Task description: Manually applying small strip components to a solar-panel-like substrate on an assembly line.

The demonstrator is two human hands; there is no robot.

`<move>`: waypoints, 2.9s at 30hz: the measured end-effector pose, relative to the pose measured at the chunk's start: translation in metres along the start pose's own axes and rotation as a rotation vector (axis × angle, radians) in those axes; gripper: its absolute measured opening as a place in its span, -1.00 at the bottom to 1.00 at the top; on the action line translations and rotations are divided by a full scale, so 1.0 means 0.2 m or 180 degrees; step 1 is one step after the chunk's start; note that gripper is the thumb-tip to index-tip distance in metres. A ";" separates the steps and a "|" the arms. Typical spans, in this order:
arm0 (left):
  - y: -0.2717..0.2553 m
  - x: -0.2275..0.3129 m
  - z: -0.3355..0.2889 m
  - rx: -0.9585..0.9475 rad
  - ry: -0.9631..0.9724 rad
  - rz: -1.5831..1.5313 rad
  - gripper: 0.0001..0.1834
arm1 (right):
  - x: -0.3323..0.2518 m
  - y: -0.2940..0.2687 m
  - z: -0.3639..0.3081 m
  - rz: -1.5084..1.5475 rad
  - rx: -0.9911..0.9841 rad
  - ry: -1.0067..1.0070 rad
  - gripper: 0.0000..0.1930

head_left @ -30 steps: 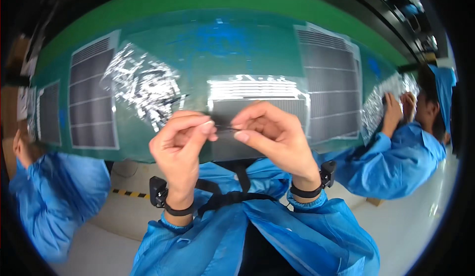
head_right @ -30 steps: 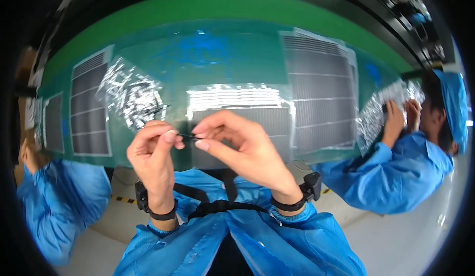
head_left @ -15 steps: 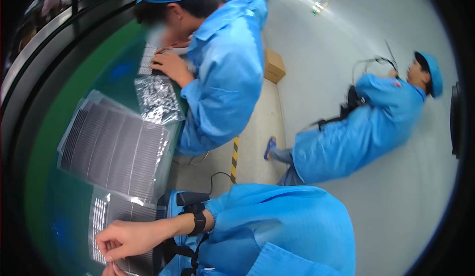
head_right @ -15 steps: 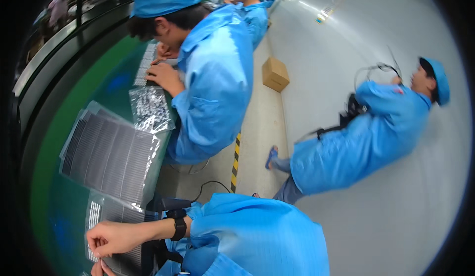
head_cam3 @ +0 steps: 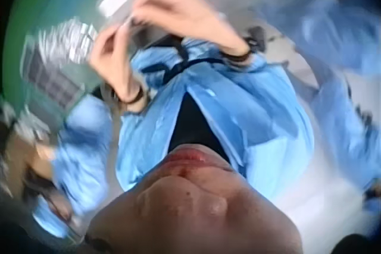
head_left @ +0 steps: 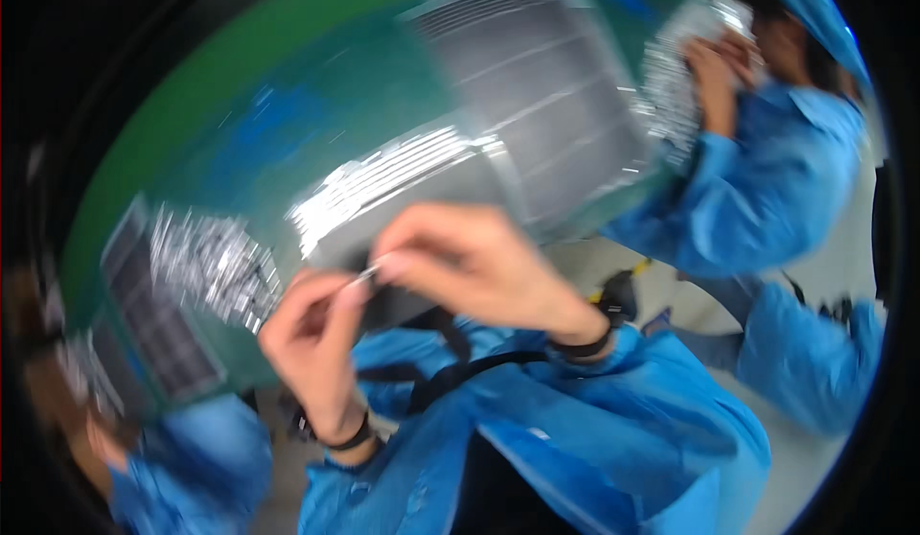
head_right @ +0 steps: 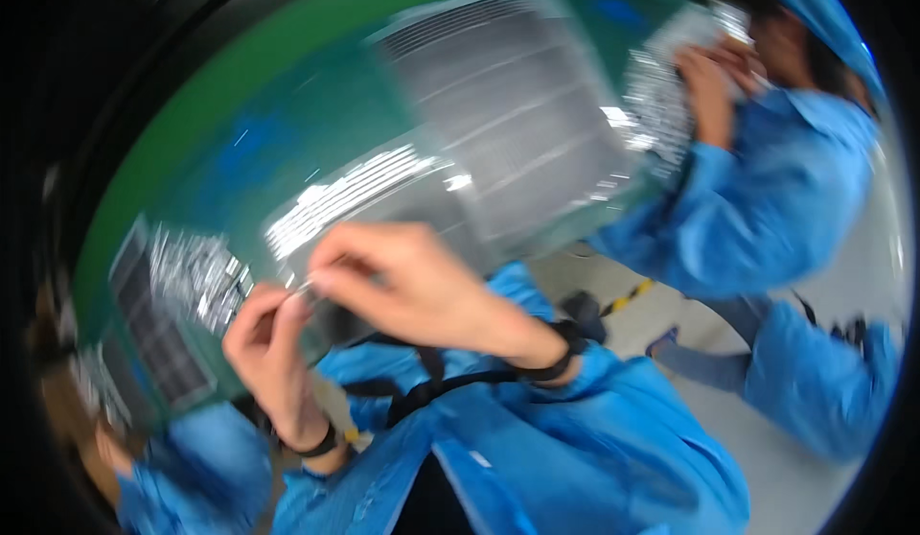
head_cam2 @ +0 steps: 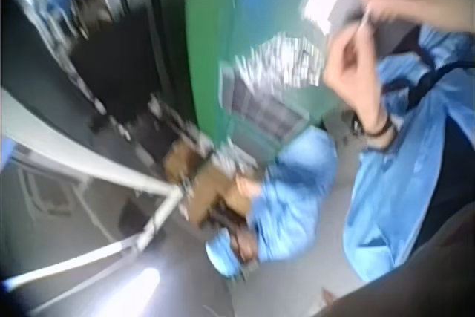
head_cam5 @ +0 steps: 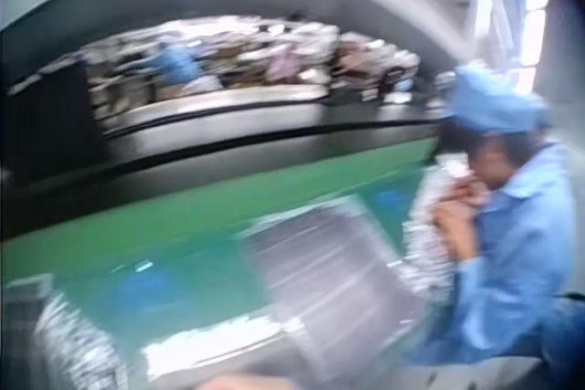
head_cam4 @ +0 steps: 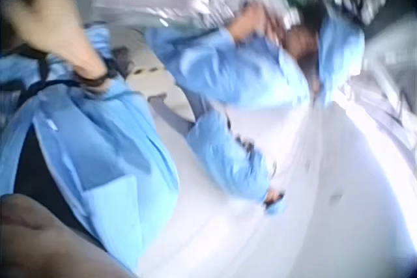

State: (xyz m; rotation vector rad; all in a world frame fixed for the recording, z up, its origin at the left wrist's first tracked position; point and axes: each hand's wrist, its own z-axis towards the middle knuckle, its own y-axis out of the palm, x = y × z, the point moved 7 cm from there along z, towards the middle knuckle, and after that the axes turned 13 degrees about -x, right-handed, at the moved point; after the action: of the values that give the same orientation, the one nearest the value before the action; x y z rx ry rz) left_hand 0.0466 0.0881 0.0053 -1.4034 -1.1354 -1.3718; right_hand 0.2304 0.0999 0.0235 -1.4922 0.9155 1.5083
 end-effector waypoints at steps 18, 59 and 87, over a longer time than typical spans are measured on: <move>0.03 0.07 0.01 -0.0631 0.0772 0.0031 -0.82 | 0.14 0.13 -0.01 0.1843 -0.1264 0.0884 -0.89; 0.35 -0.12 0.21 -0.0870 -0.0059 0.3326 -0.49 | 0.28 -0.50 -0.01 0.0588 0.0716 0.1507 -0.84; 0.36 -0.15 0.21 -0.0793 -0.0110 0.3520 -0.43 | 0.30 -0.45 0.00 0.0304 0.1020 0.1635 -0.84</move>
State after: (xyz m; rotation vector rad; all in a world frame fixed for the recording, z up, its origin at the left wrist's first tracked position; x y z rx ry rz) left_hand 0.1275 0.1112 -0.0246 -1.8056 -0.0732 -0.6687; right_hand 0.3127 0.1400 -0.0316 -1.6347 1.4697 0.9850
